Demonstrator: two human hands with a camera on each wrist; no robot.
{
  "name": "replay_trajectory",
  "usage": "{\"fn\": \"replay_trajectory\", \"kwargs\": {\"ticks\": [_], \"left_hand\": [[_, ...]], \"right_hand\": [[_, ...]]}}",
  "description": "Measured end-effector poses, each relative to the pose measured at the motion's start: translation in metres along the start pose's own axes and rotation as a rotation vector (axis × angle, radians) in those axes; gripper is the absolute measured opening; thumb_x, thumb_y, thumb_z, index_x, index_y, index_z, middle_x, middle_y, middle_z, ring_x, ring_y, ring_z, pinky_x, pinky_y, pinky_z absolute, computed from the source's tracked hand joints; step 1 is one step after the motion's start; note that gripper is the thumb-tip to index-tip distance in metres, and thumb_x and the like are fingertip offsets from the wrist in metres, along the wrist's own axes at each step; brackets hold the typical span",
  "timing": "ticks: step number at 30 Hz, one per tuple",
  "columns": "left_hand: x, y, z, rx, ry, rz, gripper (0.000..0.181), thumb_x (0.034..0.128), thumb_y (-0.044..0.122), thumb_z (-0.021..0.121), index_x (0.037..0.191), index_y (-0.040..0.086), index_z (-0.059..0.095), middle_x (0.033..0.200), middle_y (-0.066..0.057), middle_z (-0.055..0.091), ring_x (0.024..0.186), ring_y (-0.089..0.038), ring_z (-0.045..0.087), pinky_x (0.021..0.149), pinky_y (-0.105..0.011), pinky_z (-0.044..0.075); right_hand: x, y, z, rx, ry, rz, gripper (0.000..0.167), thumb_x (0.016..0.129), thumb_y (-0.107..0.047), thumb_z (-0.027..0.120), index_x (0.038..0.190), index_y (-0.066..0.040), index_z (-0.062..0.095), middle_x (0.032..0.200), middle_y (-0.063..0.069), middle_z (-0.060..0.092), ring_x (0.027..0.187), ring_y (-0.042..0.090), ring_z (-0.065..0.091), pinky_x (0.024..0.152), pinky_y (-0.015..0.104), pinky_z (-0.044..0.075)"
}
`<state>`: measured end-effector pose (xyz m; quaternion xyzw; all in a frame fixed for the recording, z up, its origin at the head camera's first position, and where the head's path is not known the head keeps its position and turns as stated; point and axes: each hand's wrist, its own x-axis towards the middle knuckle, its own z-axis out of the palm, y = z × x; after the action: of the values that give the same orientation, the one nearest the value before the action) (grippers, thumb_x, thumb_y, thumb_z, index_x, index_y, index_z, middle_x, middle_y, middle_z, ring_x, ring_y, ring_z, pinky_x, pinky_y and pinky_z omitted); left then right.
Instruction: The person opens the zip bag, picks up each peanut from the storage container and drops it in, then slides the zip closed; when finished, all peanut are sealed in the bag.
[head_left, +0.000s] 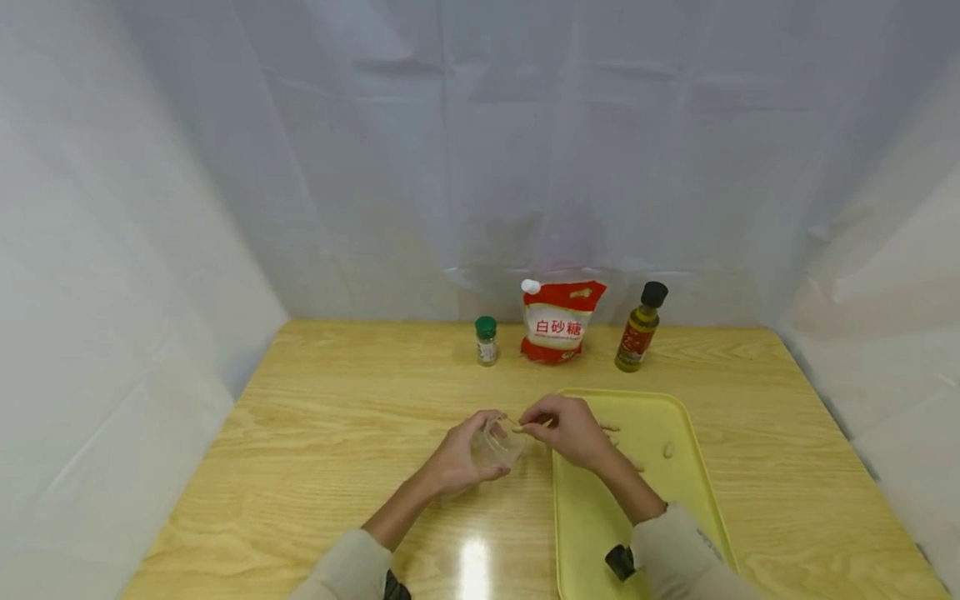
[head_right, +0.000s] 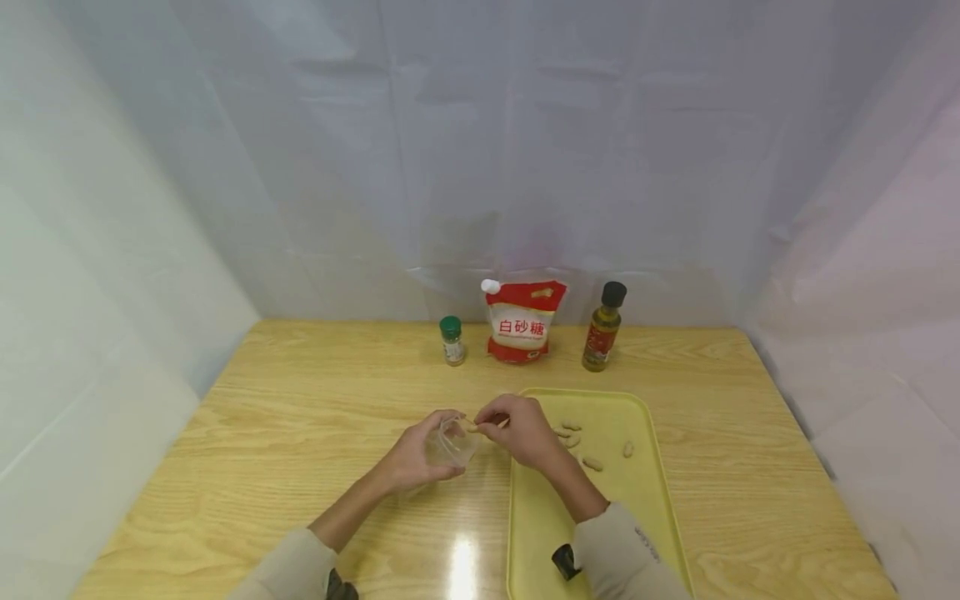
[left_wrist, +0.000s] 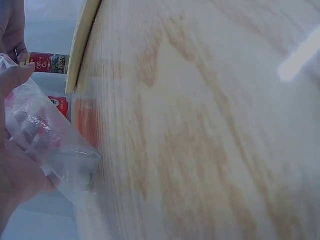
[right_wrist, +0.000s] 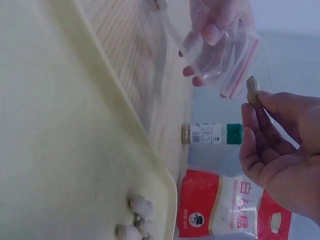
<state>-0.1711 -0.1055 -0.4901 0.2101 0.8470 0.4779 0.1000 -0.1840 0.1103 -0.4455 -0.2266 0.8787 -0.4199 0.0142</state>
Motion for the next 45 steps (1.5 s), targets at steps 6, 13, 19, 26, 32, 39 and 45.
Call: {"fn": "replay_trajectory", "kwargs": {"ticks": [6,13,19,26,32,39,45], "left_hand": [[0.0,-0.001,0.0,-0.012,-0.002,-0.004,0.069,0.075,0.02,0.079,0.134,0.013,0.045,0.117,-0.007,0.058,0.112,-0.026,0.052,0.088,-0.044,0.048],[0.001,-0.001,0.0,-0.016,0.002,0.004,0.07,0.0751,0.019,0.078,0.135,0.012,0.044,0.117,-0.005,0.058,0.11,-0.024,0.053,0.088,-0.04,0.047],[0.002,-0.001,-0.001,0.002,0.009,0.0,0.072,0.0734,0.019,0.079,0.135,0.013,0.044,0.117,-0.006,0.059,0.112,-0.023,0.053,0.092,-0.042,0.046],[0.002,-0.001,-0.001,0.008,0.014,-0.02,0.073,0.072,0.019,0.08,0.136,0.014,0.045,0.118,-0.005,0.059,0.116,-0.025,0.053,0.098,-0.045,0.042],[0.002,-0.002,-0.003,0.024,0.016,-0.011,0.072,0.0726,0.02,0.08,0.136,0.014,0.045,0.118,-0.006,0.059,0.118,-0.026,0.052,0.1,-0.049,0.041],[0.001,-0.004,-0.005,0.004,0.023,-0.004,0.071,0.0727,0.019,0.079,0.135,0.012,0.046,0.117,-0.007,0.059,0.113,-0.026,0.054,0.096,-0.047,0.043],[0.001,-0.006,-0.005,0.012,0.014,0.008,0.07,0.0738,0.022,0.079,0.134,0.01,0.046,0.117,-0.007,0.06,0.115,-0.025,0.053,0.097,-0.047,0.042]], "right_hand": [[0.0,-0.005,0.011,0.01,0.012,-0.034,0.005,0.084,-0.011,0.071,0.087,-0.008,0.073,0.085,0.002,0.068,0.076,0.01,0.062,0.063,0.018,0.05],[-0.001,-0.004,0.012,0.002,0.013,-0.033,0.005,0.083,-0.011,0.071,0.087,-0.008,0.072,0.085,0.002,0.069,0.077,0.011,0.063,0.064,0.018,0.05],[-0.004,0.007,0.001,-0.033,0.013,-0.008,0.006,0.084,-0.013,0.071,0.088,-0.008,0.072,0.085,0.0,0.07,0.078,0.01,0.063,0.065,0.019,0.05],[-0.011,0.024,-0.017,-0.046,0.006,0.073,0.009,0.084,-0.013,0.07,0.091,-0.007,0.072,0.085,0.001,0.07,0.079,0.011,0.063,0.066,0.02,0.05],[-0.017,0.047,-0.037,-0.031,0.007,0.12,0.012,0.085,-0.011,0.069,0.095,-0.004,0.071,0.088,0.005,0.071,0.08,0.014,0.064,0.068,0.023,0.051],[-0.02,0.079,-0.055,-0.032,0.027,0.176,0.015,0.086,-0.008,0.067,0.097,0.001,0.07,0.089,0.012,0.07,0.08,0.02,0.065,0.067,0.029,0.052],[-0.023,0.101,-0.06,-0.108,0.046,0.274,0.011,0.084,-0.011,0.069,0.091,-0.003,0.071,0.086,0.01,0.07,0.076,0.016,0.063,0.067,0.029,0.051]]}}
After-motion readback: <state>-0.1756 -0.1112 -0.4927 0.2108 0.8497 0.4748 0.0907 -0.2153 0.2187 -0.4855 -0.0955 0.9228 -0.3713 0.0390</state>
